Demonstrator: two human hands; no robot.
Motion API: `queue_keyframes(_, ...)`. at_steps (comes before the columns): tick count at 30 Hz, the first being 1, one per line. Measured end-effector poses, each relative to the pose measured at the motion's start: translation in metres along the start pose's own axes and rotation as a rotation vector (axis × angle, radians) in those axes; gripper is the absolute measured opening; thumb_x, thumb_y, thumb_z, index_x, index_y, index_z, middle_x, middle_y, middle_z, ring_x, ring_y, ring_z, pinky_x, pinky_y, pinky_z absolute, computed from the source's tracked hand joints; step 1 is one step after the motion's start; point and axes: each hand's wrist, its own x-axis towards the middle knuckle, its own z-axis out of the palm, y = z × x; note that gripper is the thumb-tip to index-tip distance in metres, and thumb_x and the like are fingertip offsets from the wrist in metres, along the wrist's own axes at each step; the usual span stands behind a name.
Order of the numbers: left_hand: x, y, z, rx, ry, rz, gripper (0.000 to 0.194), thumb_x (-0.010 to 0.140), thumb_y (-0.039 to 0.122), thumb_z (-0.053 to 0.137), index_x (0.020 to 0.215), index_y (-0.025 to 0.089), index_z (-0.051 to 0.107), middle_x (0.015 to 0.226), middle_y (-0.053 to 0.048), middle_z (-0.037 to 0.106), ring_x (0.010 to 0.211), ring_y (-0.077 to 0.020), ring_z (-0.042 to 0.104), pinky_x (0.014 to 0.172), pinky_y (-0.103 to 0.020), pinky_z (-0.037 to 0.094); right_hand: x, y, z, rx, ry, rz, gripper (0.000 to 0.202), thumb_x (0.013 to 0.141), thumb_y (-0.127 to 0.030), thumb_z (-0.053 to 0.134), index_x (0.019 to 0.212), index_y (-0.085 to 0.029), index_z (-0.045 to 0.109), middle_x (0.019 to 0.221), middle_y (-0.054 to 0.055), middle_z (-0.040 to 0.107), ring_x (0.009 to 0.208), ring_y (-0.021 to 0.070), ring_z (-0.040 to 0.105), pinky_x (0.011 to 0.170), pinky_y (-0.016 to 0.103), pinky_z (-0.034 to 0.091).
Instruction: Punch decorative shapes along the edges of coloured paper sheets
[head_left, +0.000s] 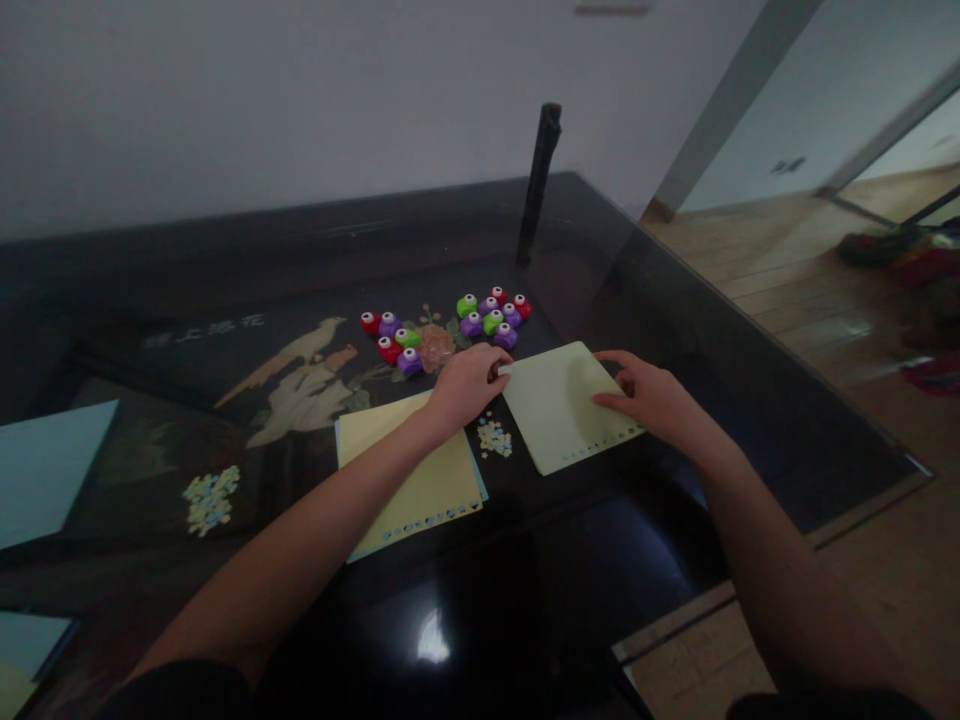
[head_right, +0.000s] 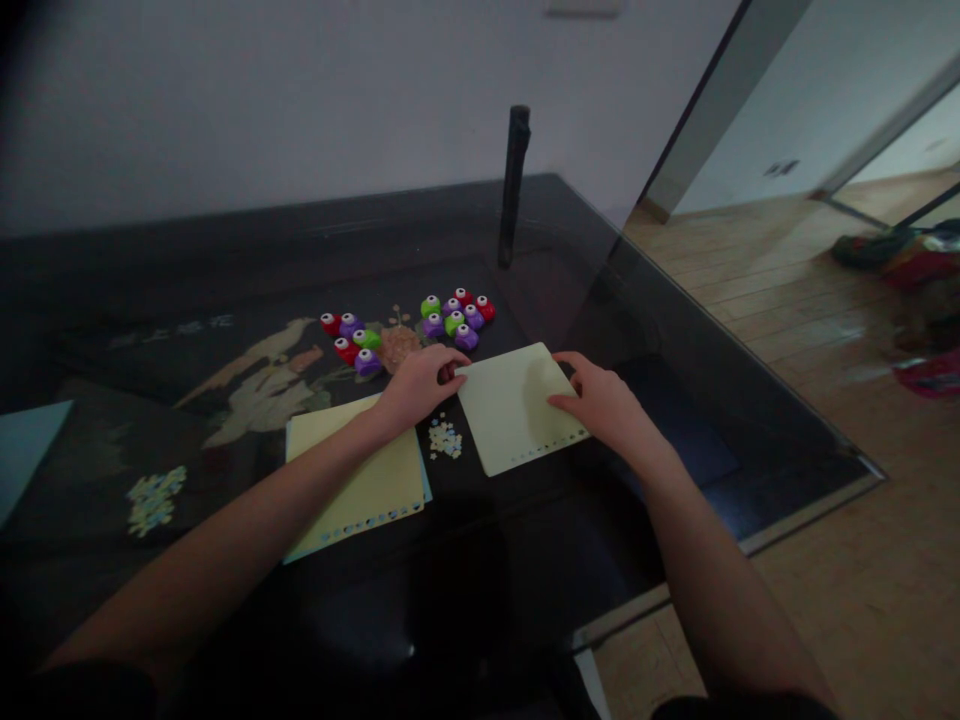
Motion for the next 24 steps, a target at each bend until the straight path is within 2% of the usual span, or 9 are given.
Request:
queue_keyframes(6,0.000,0.002,-0.002,0.040,0.052,0.050,0.014,0.080,0.015,0.059,0.093,0.016,0.064,0.098,-0.007,0.057,0.092,-0.0210,0.055,0.083,-0.033,0.045,-0.001,0.002,0.003,-0.174,0.134,-0.120,0.048,0.072,-0.030,0.065,0.119,-0.020,0.060,0.088,0.007,0.057,0.075,0.0222,0.056,0.067,0.034,0.045)
queue_keyframes(10,0.000,0.002,-0.002,0.114,0.019,0.084,0.008,0.082,0.015,0.055,0.085,0.017,0.063,0.091,-0.007,0.060,0.091,-0.0218,0.054,0.083,-0.034,0.044,0.001,0.001,0.004,-0.071,0.070,-0.200,0.041,0.074,-0.023,0.058,0.115,-0.018,0.061,0.081,0.006,0.057,0.072,0.0211,0.056,0.067,0.034,0.046)
queue_keyframes(15,0.003,0.007,-0.008,0.175,-0.079,0.097,0.014,0.084,0.017,0.051,0.088,0.017,0.064,0.092,-0.007,0.063,0.090,-0.0214,0.055,0.082,-0.033,0.044,0.004,0.000,0.003,-0.014,0.017,-0.176,0.043,0.072,-0.024,0.058,0.115,-0.017,0.061,0.077,0.005,0.060,0.065,0.0200,0.057,0.063,0.034,0.045)
queue_keyframes(18,0.002,0.014,-0.029,0.141,-0.161,0.120,0.016,0.085,0.020,0.052,0.093,0.016,0.065,0.096,-0.009,0.066,0.093,-0.0213,0.058,0.083,-0.033,0.043,0.007,0.000,0.001,0.003,0.043,-0.144,0.039,0.073,-0.028,0.059,0.111,-0.017,0.063,0.074,0.005,0.062,0.065,0.0207,0.059,0.065,0.035,0.046)
queue_keyframes(20,-0.004,0.018,-0.050,0.119,-0.159,0.160,0.017,0.086,0.022,0.052,0.095,0.015,0.065,0.099,-0.009,0.067,0.093,-0.0207,0.059,0.083,-0.032,0.043,0.008,-0.002,-0.001,0.005,0.072,-0.141,0.034,0.074,-0.030,0.059,0.105,-0.018,0.065,0.074,0.005,0.065,0.066,0.0217,0.060,0.065,0.036,0.047)
queue_keyframes(22,-0.018,0.019,-0.075,0.112,-0.160,0.181,0.019,0.088,0.022,0.049,0.094,0.016,0.065,0.096,-0.007,0.067,0.089,-0.0190,0.060,0.080,-0.030,0.043,0.008,-0.006,-0.003,-0.008,0.111,-0.160,0.030,0.074,-0.031,0.059,0.101,-0.019,0.067,0.075,0.005,0.066,0.067,0.0221,0.061,0.065,0.036,0.047)
queue_keyframes(24,-0.036,0.014,-0.097,0.112,-0.185,0.126,0.020,0.088,0.024,0.048,0.094,0.016,0.065,0.093,-0.006,0.068,0.084,-0.0176,0.060,0.075,-0.028,0.043,0.008,-0.014,-0.004,-0.018,0.131,-0.204,0.028,0.076,-0.030,0.058,0.099,-0.019,0.068,0.076,0.006,0.067,0.065,0.0214,0.061,0.064,0.036,0.047)
